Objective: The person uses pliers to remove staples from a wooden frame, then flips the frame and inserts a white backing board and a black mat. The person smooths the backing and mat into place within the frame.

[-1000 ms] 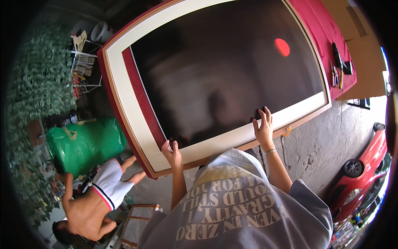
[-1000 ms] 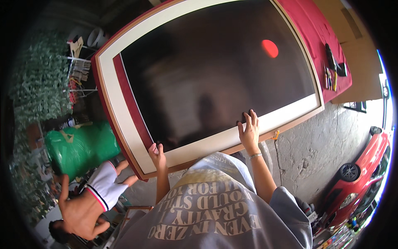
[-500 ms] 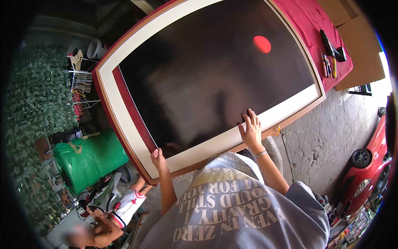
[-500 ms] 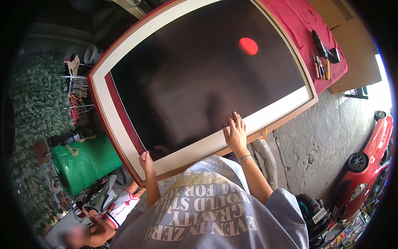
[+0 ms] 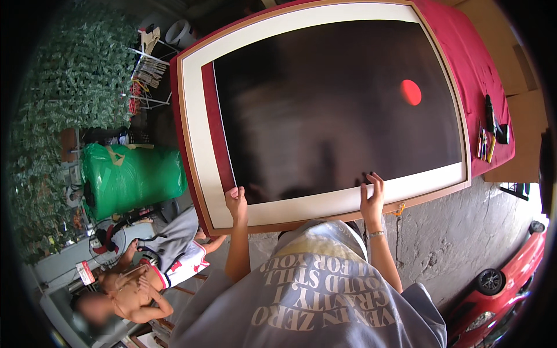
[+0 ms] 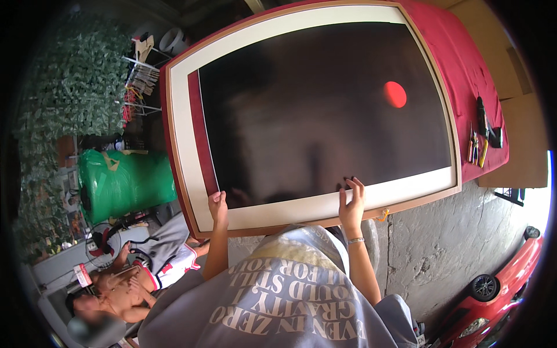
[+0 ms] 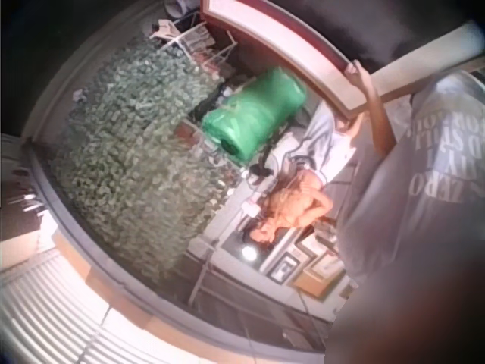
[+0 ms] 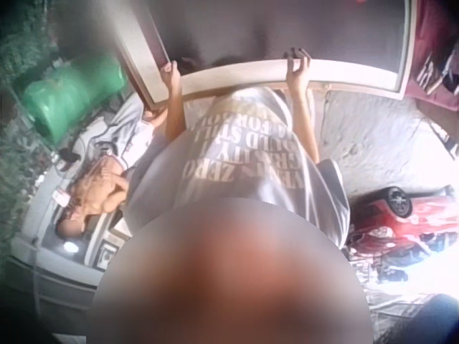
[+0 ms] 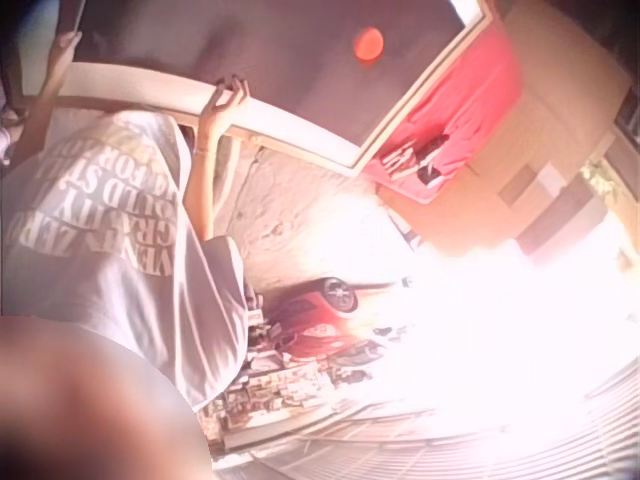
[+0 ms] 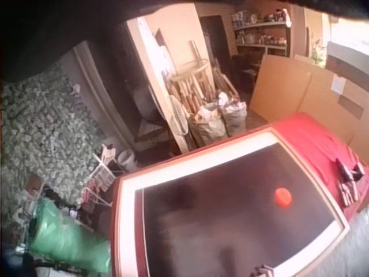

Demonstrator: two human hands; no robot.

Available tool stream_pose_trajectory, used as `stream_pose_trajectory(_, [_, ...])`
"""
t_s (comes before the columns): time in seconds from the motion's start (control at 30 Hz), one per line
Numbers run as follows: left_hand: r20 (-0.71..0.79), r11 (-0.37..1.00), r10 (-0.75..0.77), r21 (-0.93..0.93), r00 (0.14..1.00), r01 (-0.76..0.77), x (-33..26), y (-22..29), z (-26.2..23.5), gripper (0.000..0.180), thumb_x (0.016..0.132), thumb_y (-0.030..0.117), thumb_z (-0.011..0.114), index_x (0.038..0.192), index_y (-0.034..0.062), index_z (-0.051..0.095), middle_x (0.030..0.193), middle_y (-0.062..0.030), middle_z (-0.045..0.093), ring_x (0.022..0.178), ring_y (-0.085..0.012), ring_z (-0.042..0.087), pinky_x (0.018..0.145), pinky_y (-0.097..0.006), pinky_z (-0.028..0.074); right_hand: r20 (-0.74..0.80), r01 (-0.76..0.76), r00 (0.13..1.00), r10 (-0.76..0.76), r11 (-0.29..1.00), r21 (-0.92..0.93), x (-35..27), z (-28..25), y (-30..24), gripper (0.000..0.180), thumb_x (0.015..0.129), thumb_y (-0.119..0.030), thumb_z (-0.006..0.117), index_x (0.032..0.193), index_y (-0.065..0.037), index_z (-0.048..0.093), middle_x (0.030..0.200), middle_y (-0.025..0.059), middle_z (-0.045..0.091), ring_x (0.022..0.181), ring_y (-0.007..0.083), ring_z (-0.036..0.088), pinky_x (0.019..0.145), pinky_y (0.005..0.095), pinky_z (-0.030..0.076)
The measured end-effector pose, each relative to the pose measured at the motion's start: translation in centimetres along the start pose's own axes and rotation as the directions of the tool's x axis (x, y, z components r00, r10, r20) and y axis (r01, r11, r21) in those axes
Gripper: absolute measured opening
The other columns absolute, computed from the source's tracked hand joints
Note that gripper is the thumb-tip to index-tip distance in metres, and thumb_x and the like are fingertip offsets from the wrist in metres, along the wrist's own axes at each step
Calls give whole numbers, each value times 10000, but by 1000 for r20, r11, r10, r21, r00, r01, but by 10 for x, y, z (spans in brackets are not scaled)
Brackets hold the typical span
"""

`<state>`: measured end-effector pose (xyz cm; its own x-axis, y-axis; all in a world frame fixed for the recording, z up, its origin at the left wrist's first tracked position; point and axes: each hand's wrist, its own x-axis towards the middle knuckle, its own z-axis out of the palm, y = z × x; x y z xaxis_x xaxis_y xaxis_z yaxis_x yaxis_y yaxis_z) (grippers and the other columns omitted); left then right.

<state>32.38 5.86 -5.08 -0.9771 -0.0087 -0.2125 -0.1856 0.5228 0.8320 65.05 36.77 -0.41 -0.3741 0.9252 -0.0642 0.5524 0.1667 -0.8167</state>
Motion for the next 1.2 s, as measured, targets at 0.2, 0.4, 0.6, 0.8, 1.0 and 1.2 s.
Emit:
stream_pose_trajectory(0.2, [53,996,88,-38,995,-86,0,-2,-3,158,948,90,726,994,3,602,851,9,576,743,-64,494,691,-242,438,245,-299,687,685,-41,953,-4,-11,18,407,1055,-418,508,880,-64,605,521,30,475,470,188,448,956,473,511])
stream_pose_trajectory(0.4, [51,998,54,9,997,-54,-1,-6,-7,317,941,187,753,1109,-30,595,1045,-102,645,954,-194,612,872,-335,493,275,-265,713,645,-115,957,-4,-6,21,424,1030,-444,520,867,-64,615,514,82,552,462,225,492,977,517,518])
stream_pose_trajectory(0.6, [85,1000,8,11,996,-9,6,-8,-9,346,945,239,751,1124,-18,605,1052,-120,653,962,-203,620,877,-341,497,252,-250,719,648,-98,963,-3,1,13,422,1038,-442,504,873,-67,605,561,86,572,517,231,520,961,523,514])
stream_pose_trajectory(0.8, [93,999,27,31,995,-30,8,-6,-8,318,936,227,763,1092,-10,619,1013,-101,659,941,-195,620,873,-334,497,261,-237,715,649,-127,963,-2,3,8,426,1059,-443,476,901,-65,595,600,72,587,553,236,565,968,505,514])
stream_pose_trajectory(1.0, [105,1000,3,-15,994,-1,5,3,-9,288,942,199,753,1084,-8,613,1025,-99,656,944,-191,616,872,-329,497,260,-222,765,589,-138,965,-3,5,10,416,1066,-432,472,907,-69,601,625,75,607,585,233,592,982,501,509])
stream_pose_trajectory(1.2, [123,1000,-9,21,992,6,-1,16,-9,312,946,196,753,1117,-11,595,1034,-99,642,957,-181,607,868,-323,495,205,-275,765,610,21,961,-10,6,12,371,1085,-384,461,932,-75,598,794,90,676,735,234,657,963,440,516])
